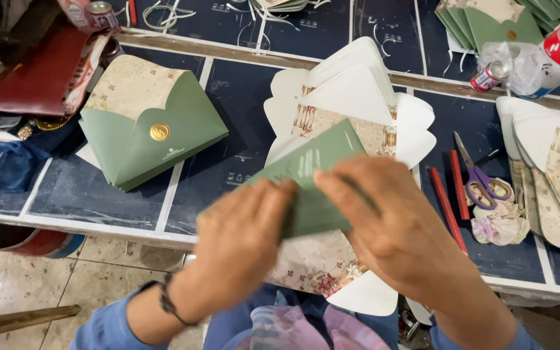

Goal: The person assembles decorative envelopes by folding the side flaps of a patterned paper base inward and securing them with a green cover. They then place a white elastic band around the finished stack.

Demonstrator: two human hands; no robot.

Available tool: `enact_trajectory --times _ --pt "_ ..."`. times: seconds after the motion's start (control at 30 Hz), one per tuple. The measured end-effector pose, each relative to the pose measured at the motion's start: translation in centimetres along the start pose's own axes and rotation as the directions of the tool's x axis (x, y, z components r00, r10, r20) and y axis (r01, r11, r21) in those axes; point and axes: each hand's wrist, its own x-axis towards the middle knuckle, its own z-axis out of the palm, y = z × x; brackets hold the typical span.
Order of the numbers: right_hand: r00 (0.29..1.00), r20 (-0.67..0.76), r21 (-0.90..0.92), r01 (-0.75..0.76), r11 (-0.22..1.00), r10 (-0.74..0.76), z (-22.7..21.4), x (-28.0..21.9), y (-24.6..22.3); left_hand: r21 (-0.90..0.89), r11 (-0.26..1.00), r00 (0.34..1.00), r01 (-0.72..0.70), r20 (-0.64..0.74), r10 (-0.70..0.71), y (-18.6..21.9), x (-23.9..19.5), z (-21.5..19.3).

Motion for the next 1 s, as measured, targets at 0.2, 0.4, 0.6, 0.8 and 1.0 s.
enact_trajectory --times 0.2,0.4,0.6,0.8,1.0 --pt "0.864 -0.478 0.173 -0.084 0.981 0.158 -1.0 -4.6 4.3 -0.776 0.412 0.805 0.477 0.198 -0.559 -15.1 0.6 -0.8" --pt "0.590 -0.167 0.726 -0.469 0.504 0.790 7.0 -12.7 9.1 -0.770 -0.088 0.324 0.632 0.365 -0.873 -32.6 -6.9 7.1" --pt "0.144 0.446 0.416 -0.907 -0.062 0.883 21.4 -21.1 9.6 -0.338 0.037 0.144 0.940 0.297 -0.944 -34.9 -8.5 9.3" --pt "0.271 0.325 0.665 -0.746 -0.016 0.906 24.7 -21.2 6.8 -0.244 0.012 0.091 0.970 0.314 -0.945 -34.3 -8.4 5.6" --pt "0.242 0.116 0.761 -0.645 0.071 0.963 26.5 -22.4 9.9 -0.231 -0.091 -0.019 0.969 0.295 -0.955 -32.9 -7.8 4.7"
